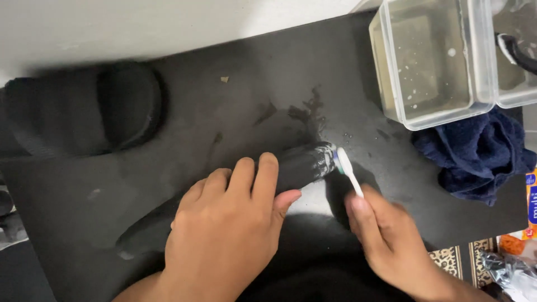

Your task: Cleaning the upper strap and sole of a black sandal using a toothbrush and a cloth.

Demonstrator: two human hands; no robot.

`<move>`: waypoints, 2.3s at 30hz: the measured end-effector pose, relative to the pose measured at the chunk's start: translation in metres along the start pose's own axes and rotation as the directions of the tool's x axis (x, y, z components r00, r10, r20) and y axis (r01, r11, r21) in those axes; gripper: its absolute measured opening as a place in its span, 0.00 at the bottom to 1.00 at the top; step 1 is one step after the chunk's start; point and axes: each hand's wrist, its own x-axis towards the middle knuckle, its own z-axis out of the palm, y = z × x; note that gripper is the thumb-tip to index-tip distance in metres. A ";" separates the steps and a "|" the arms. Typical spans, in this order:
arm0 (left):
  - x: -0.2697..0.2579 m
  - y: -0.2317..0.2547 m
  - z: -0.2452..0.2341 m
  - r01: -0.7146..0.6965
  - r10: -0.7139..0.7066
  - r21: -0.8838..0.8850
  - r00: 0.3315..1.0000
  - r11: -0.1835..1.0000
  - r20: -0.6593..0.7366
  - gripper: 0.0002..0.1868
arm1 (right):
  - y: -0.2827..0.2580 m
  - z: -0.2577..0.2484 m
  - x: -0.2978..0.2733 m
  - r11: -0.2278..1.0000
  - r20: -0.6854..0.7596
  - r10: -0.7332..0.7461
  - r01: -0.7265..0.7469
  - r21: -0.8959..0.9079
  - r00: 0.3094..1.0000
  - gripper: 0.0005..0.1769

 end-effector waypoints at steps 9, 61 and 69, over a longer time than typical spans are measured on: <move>0.000 0.002 -0.001 -0.016 0.017 0.057 1.000 0.998 -0.018 0.27 | -0.007 -0.015 0.031 0.957 0.073 -0.015 0.036 -0.290 0.997 0.21; 0.004 -0.003 -0.001 -0.006 0.006 -0.034 1.000 0.999 0.028 0.26 | 0.016 0.004 -0.001 0.962 -0.033 -0.152 0.140 -0.235 0.988 0.14; 0.005 0.000 -0.001 0.002 -0.002 -0.020 1.000 1.000 -0.001 0.26 | -0.012 0.003 0.029 0.993 0.008 -0.020 0.021 -0.113 1.000 0.22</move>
